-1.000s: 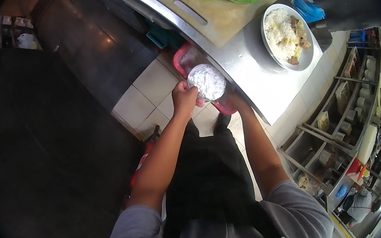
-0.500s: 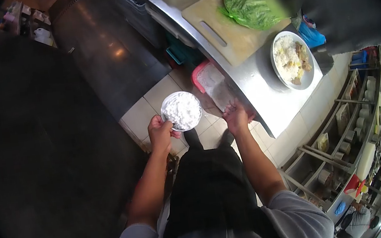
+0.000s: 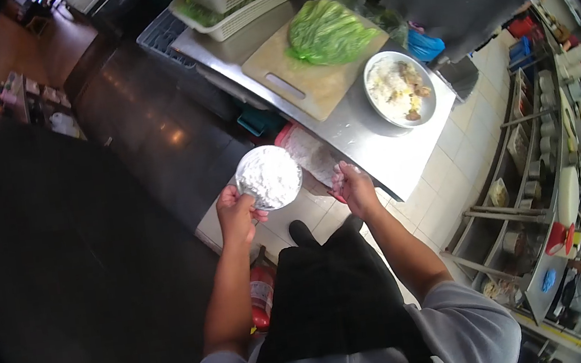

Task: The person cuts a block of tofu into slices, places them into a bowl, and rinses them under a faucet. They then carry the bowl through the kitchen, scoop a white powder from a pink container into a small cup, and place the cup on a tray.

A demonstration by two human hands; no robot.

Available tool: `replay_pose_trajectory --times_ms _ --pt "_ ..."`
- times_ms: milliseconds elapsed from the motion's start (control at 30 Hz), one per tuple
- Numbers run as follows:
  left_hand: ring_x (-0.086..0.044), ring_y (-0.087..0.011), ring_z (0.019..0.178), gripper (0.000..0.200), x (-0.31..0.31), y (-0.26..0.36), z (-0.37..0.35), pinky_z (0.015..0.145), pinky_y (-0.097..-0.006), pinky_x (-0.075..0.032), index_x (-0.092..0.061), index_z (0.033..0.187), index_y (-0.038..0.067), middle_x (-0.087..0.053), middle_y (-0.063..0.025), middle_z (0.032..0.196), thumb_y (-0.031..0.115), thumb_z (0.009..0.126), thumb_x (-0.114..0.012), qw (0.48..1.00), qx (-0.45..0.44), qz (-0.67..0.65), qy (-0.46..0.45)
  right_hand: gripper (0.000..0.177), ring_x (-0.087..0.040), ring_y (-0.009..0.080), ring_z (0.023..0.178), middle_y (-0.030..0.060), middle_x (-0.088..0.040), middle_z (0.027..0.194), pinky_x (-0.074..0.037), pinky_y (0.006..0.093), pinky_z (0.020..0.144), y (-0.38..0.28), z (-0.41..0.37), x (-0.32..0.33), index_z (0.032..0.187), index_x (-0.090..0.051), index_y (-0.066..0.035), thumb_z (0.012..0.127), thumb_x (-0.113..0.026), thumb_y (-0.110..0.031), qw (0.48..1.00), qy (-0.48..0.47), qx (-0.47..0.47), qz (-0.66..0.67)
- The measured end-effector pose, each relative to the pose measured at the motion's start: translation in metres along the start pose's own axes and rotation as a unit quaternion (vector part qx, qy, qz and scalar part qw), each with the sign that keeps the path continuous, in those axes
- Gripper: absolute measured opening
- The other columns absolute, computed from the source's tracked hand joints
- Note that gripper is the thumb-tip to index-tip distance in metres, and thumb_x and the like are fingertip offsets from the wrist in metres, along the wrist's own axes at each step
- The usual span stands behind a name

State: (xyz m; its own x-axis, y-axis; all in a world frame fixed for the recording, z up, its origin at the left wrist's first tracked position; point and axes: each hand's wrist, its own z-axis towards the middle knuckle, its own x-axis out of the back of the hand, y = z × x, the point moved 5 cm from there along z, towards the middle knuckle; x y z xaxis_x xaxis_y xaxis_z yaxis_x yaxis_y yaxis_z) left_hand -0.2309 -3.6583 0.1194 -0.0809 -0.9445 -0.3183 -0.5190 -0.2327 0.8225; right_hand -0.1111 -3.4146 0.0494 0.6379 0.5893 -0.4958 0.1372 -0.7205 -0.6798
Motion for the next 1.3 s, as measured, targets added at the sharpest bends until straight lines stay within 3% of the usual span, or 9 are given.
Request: replay_pose_trajectory --times_ms 67,133,233,500,733,1033,1233,1300 --pt "-0.057 -0.0194 0.041 0.013 -0.034 -0.002 0.004 0.035 -0.0303 -0.049 -0.046 0.085 0.001 -0.057 -0.0115 0.067 -0.002 0.073 -0.051 1.0 0.008 0.01 -0.024 0.029 -0.054 0.0163 0.061 0.0061 -0.057 0.075 -0.046 0.0289 0.057 -0.009 -0.02 0.012 0.095 -0.053 -0.004 0.089 -0.063 -0.03 0.998 0.015 -0.03 0.06" --pt "-0.057 -0.0196 0.042 0.016 -0.072 -0.013 0.011 0.034 -0.0301 -0.048 -0.047 0.088 0.0 -0.057 -0.0113 0.068 -0.001 0.073 -0.051 0.994 0.011 0.01 -0.11 0.029 -0.054 0.0163 0.061 0.0066 -0.057 0.076 -0.046 0.029 0.058 -0.028 -0.041 0.026 0.097 -0.053 -0.003 0.09 -0.062 -0.03 0.997 0.021 -0.016 0.073" --pt "-0.057 -0.0194 0.041 0.013 -0.124 -0.033 0.014 0.034 -0.0302 -0.048 -0.046 0.086 0.001 -0.057 -0.011 0.068 -0.001 0.074 -0.052 0.984 0.039 0.056 -0.162 0.027 -0.054 0.0154 0.062 0.0061 -0.058 0.076 -0.046 0.0286 0.058 -0.054 -0.066 0.063 0.097 -0.053 -0.003 0.091 -0.06 -0.029 0.997 0.037 0.041 0.06" --pt "-0.056 -0.0195 0.04 0.015 -0.213 -0.099 -0.004 0.033 -0.0299 -0.046 -0.042 0.083 0.006 -0.055 -0.0092 0.065 0.0 0.076 -0.054 0.965 0.093 0.086 -0.229 0.023 -0.054 0.0137 0.062 0.004 -0.058 0.074 -0.045 0.027 0.057 -0.096 -0.126 0.16 0.093 -0.055 -0.005 0.092 -0.059 -0.027 0.984 0.105 0.107 0.097" --pt "-0.056 -0.0202 0.039 0.015 -0.244 -0.133 -0.009 0.032 -0.0306 -0.046 -0.042 0.083 0.005 -0.054 -0.009 0.065 0.0 0.076 -0.054 0.964 0.087 0.109 -0.227 0.022 -0.054 0.0141 0.061 0.0036 -0.058 0.073 -0.045 0.0273 0.056 -0.111 -0.155 0.206 0.094 -0.054 -0.005 0.093 -0.057 -0.026 0.977 0.132 0.115 0.118" --pt "-0.059 -0.0203 0.048 0.012 -0.254 -0.143 -0.007 0.041 -0.0324 -0.052 -0.044 0.085 0.004 -0.055 -0.0095 0.065 0.004 0.081 -0.056 0.965 0.076 0.109 -0.225 0.021 -0.055 0.0141 0.062 0.0038 -0.058 0.073 -0.046 0.027 0.057 -0.122 -0.159 0.244 0.093 -0.055 -0.005 0.093 -0.057 -0.026 0.979 0.115 0.11 0.128" --pt "-0.06 -0.0212 0.051 0.022 -0.243 -0.14 -0.007 0.042 -0.0354 -0.052 -0.047 0.091 0.004 -0.056 -0.0084 0.067 0.024 0.087 -0.057 0.962 0.109 0.11 -0.225 0.024 -0.054 0.0128 0.064 0.003 -0.057 0.074 -0.045 0.0266 0.059 -0.121 -0.152 0.259 0.095 -0.055 -0.006 0.092 -0.058 -0.029 0.979 0.094 0.099 0.152" --pt "-0.062 -0.0208 0.062 0.031 -0.236 -0.13 -0.001 0.045 -0.0341 -0.052 -0.049 0.095 0.006 -0.057 -0.0068 0.074 0.035 0.089 -0.058 0.965 0.097 0.171 -0.173 0.026 -0.053 0.0118 0.065 0.0016 -0.054 0.073 -0.044 0.0263 0.059 -0.122 -0.146 0.264 0.096 -0.054 -0.006 0.092 -0.058 -0.031 0.977 0.092 0.094 0.165"
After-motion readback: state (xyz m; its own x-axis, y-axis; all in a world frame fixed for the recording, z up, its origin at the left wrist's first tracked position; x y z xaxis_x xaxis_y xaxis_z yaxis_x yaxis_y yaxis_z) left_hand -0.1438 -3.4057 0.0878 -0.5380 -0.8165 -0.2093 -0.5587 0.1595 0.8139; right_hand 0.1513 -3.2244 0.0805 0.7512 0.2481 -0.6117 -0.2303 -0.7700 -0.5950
